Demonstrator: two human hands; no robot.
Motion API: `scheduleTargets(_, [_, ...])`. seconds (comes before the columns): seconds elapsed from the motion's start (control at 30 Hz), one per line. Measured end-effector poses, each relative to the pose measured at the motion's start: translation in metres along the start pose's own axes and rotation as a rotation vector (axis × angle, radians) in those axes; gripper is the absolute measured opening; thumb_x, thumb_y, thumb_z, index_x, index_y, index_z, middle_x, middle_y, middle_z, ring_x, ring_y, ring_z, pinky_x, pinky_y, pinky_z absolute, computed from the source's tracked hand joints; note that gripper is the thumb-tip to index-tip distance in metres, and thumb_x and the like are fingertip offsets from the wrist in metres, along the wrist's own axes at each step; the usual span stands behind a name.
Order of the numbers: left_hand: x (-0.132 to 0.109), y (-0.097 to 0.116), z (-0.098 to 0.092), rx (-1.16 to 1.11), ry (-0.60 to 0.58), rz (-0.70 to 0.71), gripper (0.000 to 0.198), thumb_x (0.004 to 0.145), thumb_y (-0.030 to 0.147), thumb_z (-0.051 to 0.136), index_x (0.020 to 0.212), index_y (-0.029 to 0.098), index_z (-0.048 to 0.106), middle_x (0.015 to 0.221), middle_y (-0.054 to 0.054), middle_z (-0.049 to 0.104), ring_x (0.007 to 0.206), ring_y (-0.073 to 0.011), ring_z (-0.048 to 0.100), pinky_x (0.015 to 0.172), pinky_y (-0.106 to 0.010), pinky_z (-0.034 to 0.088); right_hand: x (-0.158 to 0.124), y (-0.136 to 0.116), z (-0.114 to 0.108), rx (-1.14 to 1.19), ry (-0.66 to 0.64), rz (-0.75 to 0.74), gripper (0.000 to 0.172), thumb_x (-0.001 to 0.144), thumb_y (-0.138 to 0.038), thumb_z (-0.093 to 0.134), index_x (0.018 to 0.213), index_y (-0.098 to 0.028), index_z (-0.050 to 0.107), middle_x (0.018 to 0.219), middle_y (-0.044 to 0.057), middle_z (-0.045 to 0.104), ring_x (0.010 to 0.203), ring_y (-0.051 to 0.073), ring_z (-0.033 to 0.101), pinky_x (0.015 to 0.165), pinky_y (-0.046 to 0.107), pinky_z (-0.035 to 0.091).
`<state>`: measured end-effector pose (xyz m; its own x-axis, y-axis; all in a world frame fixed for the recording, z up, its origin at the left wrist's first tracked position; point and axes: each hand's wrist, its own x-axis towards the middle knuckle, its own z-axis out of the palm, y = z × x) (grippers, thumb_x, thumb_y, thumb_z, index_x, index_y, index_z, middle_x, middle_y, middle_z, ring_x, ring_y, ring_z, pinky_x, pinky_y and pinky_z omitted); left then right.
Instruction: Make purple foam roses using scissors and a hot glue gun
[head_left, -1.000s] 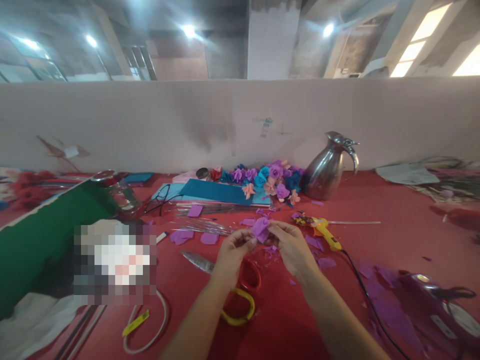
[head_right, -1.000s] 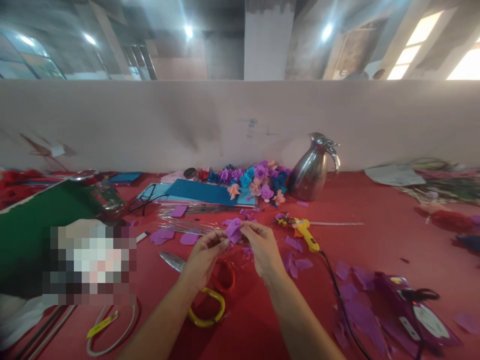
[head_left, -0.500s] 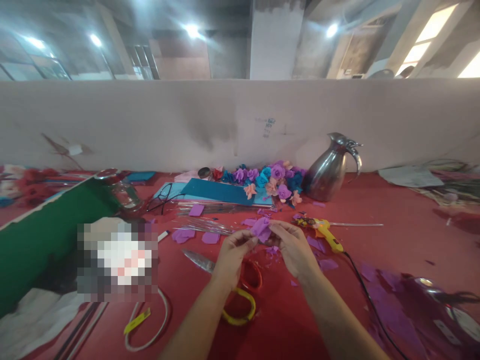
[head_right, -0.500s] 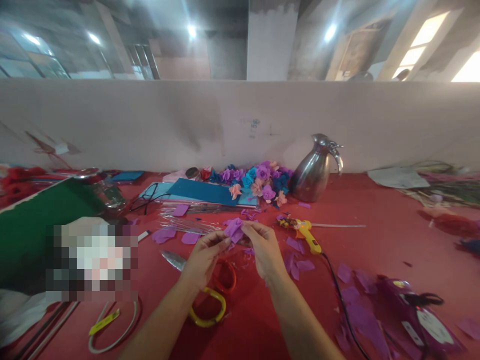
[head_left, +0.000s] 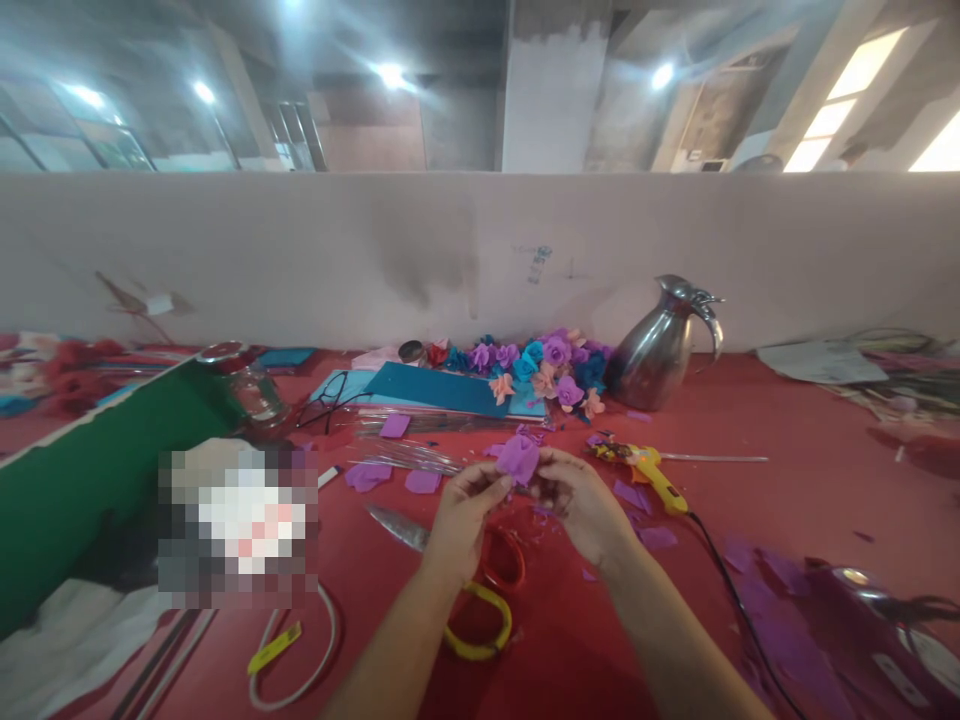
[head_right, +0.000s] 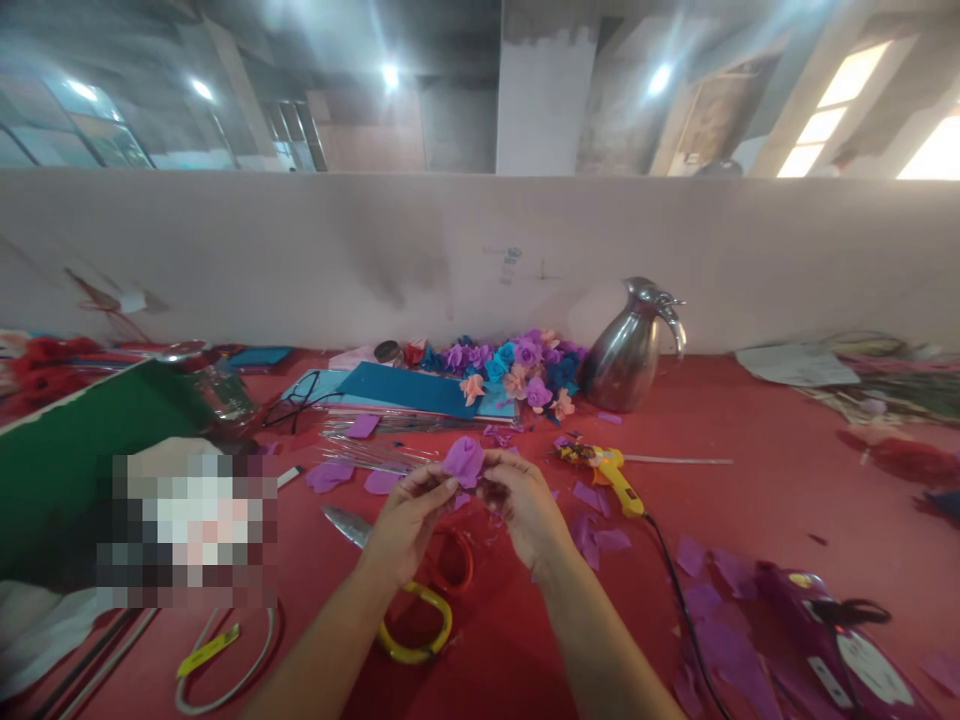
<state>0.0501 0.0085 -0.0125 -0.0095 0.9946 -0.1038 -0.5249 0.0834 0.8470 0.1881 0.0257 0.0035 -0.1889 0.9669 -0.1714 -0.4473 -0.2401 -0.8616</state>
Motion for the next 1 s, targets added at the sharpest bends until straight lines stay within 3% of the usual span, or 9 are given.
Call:
scheduleTargets(0.17, [-0.0008, -0.0022, -0.0005, 0.023, 0.009, -0.034, 0.017, 0.058, 0.018, 0.078, 0.068, 0.014, 0.066, 0.062, 0.003, 0.058, 0.057, -0.0068, 0.049, 0.059, -0.019, 0.038, -0.0023, -0.0018, -0.0018, -0.115, -0.089, -0.14, 0.019, 0.064, -0.021, 0.06, 0.08, -0.019, 0.071, 0.075, 0.003, 0.07, 0.07, 0.018, 0.062, 0.066, 0.028, 0.048])
scheduleTargets(0.3, [-0.0014, -0.0027, 0.0, 0.023, 0.008, -0.044, 0.018, 0.059, 0.019, 0.078, 0.07, 0.015, 0.065, 0.064, 0.003, 0.058, 0.059, -0.0074, 0.05, 0.059, -0.019, 0.039, -0.0054, -0.0012, 0.0017, -0.158, -0.06, -0.175, 0.018, 0.065, -0.027, 0.068, 0.082, -0.02, 0.071, 0.08, 0.003, 0.071, 0.077, 0.02, 0.063, 0.077, 0.032, 0.049])
scheduleTargets(0.57, [-0.0029, 0.0, 0.0025, 0.06, 0.01, -0.055, 0.018, 0.059, 0.022, 0.078, 0.067, 0.015, 0.063, 0.063, 0.003, 0.057, 0.059, -0.0076, 0.05, 0.058, -0.019, 0.038, -0.0067, -0.0034, 0.0052, -0.162, -0.045, -0.169, 0.015, 0.065, -0.028, 0.071, 0.078, -0.021, 0.073, 0.076, 0.002, 0.071, 0.073, 0.018, 0.064, 0.075, 0.031, 0.049])
scheduleTargets(0.8, [-0.0016, -0.0021, 0.0007, 0.11, 0.006, -0.028, 0.021, 0.061, 0.024, 0.077, 0.076, 0.016, 0.064, 0.067, 0.002, 0.056, 0.062, -0.0083, 0.05, 0.059, -0.019, 0.039, -0.0063, -0.0014, 0.0053, -0.184, -0.033, -0.173, 0.015, 0.065, -0.028, 0.07, 0.077, -0.02, 0.073, 0.075, 0.002, 0.072, 0.071, 0.018, 0.064, 0.074, 0.031, 0.05])
scheduleTargets(1.0, [-0.0031, -0.0002, 0.0017, 0.079, -0.002, -0.035, 0.021, 0.06, 0.023, 0.078, 0.075, 0.017, 0.064, 0.064, 0.003, 0.054, 0.061, -0.0073, 0.05, 0.058, -0.017, 0.039, -0.0056, -0.0007, 0.0041, -0.18, 0.002, -0.16, 0.014, 0.064, -0.03, 0.071, 0.074, -0.021, 0.073, 0.071, 0.001, 0.071, 0.065, 0.017, 0.063, 0.064, 0.028, 0.05])
